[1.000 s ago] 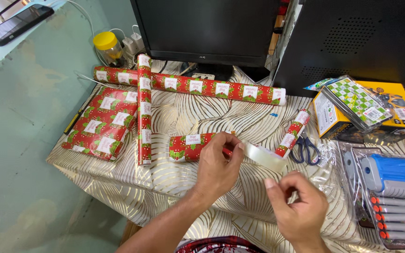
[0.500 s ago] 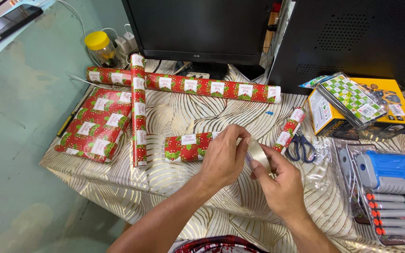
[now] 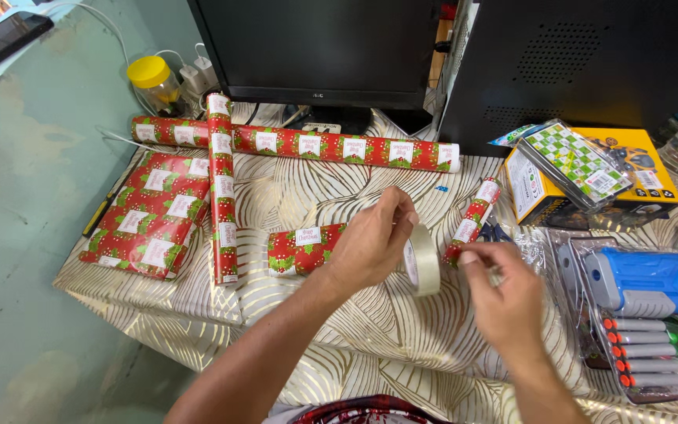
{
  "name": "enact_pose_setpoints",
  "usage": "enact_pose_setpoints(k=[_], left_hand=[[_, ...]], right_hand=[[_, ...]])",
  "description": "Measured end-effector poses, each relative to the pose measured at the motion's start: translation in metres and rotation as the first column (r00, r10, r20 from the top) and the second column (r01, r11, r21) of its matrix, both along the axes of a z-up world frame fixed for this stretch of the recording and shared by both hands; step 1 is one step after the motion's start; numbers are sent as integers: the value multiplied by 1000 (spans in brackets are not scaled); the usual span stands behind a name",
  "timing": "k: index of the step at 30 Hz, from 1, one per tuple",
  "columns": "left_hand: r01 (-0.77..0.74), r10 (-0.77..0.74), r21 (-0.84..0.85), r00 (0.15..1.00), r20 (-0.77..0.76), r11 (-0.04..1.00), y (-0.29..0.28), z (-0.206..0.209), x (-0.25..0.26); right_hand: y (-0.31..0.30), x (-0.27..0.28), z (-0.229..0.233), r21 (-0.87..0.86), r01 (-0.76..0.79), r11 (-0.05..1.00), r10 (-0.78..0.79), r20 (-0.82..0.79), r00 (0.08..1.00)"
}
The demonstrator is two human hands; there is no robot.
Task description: The person cuts a sheet of red Christmas-themed wrapping paper with scissors, wraps a small rectangular box, and secures the paper with clear tape. The person folds the paper edges and tapes the seams to complete the wrapping.
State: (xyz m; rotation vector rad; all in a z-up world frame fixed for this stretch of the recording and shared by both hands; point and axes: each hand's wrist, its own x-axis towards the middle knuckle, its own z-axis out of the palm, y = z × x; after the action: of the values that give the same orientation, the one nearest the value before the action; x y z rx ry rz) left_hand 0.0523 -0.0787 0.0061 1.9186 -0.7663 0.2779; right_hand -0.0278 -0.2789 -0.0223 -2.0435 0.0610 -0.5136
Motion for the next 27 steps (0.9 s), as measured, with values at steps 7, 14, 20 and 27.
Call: enact_pose_setpoints(k=[7,14,20,27], left_hand=[[44,-45,58,999,7,997,5,0,13],[9,-5,58,998,-67,998,5,-5,18],[-44,45,8,994,-104,999,12,4,25],[-131,127,-34,986,-108,991,33,24,35]], right_hand=[[-38,22,-4,-659,201,725,-364,-118,924],[-45,35,2,-641,119,758,-398,-311,863],[-54,41,14,-674,22,738,-408,-420,810],[-63,31,35,-641,62,765,-422,-426,800]])
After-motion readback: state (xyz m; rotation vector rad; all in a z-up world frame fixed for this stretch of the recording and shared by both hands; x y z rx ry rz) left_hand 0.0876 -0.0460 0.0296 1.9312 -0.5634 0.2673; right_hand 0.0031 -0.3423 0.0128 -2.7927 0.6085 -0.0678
